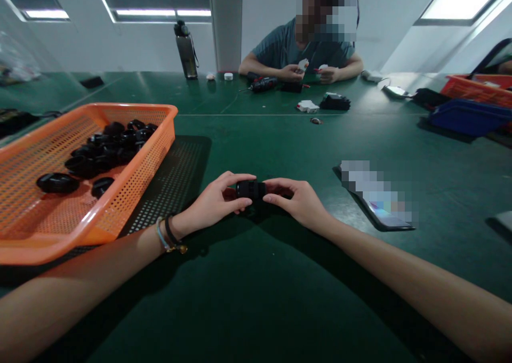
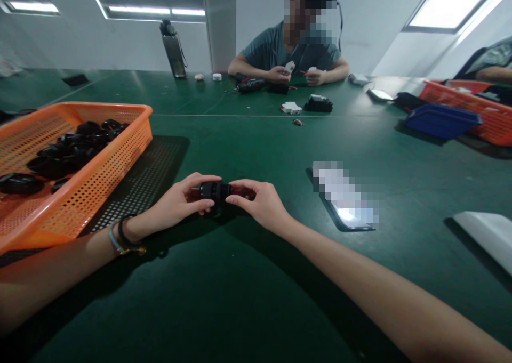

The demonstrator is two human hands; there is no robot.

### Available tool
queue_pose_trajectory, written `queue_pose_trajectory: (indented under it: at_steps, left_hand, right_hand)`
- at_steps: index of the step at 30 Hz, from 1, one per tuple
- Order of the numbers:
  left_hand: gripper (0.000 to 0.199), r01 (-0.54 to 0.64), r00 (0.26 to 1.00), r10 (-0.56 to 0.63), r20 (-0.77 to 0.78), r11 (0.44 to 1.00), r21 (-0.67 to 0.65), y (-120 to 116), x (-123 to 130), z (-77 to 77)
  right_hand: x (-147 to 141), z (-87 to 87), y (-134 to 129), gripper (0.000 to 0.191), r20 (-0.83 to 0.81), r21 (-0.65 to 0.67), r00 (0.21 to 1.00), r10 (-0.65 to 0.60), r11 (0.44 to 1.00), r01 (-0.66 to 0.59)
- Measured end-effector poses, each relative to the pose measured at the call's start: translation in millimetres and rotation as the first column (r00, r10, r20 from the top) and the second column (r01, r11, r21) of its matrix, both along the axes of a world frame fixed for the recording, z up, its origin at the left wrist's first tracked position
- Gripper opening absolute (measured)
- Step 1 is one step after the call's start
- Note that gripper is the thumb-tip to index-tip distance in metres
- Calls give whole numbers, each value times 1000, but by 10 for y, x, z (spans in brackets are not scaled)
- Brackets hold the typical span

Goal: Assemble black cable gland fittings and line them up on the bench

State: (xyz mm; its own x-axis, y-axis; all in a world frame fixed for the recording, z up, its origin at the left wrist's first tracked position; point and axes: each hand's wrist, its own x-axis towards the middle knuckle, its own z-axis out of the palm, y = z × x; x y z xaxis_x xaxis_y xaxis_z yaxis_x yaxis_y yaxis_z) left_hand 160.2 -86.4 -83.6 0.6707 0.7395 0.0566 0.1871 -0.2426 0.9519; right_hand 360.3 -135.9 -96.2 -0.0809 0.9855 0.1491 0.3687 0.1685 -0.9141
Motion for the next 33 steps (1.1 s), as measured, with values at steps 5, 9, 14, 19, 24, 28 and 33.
queue_pose_trajectory:
  at_steps: [5, 9, 14, 19, 24, 28, 33]
  left_hand:
    - [40, -9, 1000, 9, -14, 1000, 10, -5, -1, 14]
    - [39, -7, 1000, 8, -19, 1000, 20, -3, -3, 13]
    - [39, 0, 1000, 0, -14, 1000, 21, 2, -2, 4]
    - [39, 1, 1000, -1, -7, 1000, 29, 2, -4, 1]
    - [39, -5, 1000, 6, -13, 1000, 24, 1, -1, 1]
    - [39, -3, 1000, 3, -12, 1000, 17, 3, 2, -3]
    - [38, 3, 1000, -3, -12, 999, 37, 5, -2, -9]
  right_hand:
    - [-9, 34, -25, 37, 20, 60, 1000, 5, 998, -7]
    - [-25, 34, -35, 30, 14, 102, 1000, 23, 994, -25]
    - [-27, 29, -29, 27, 1, 94, 1000, 30, 995, -30]
    - [-22, 37, -28, 28, 6, 78, 1000, 29, 997, -29]
    - [-25, 26, -22, 27, 10, 80, 1000, 23, 997, -24]
    - [-22, 19, -15, 27, 3, 76, 1000, 26, 997, -26]
    - [-20, 15, -16, 27, 1, 68, 1000, 21, 997, -21]
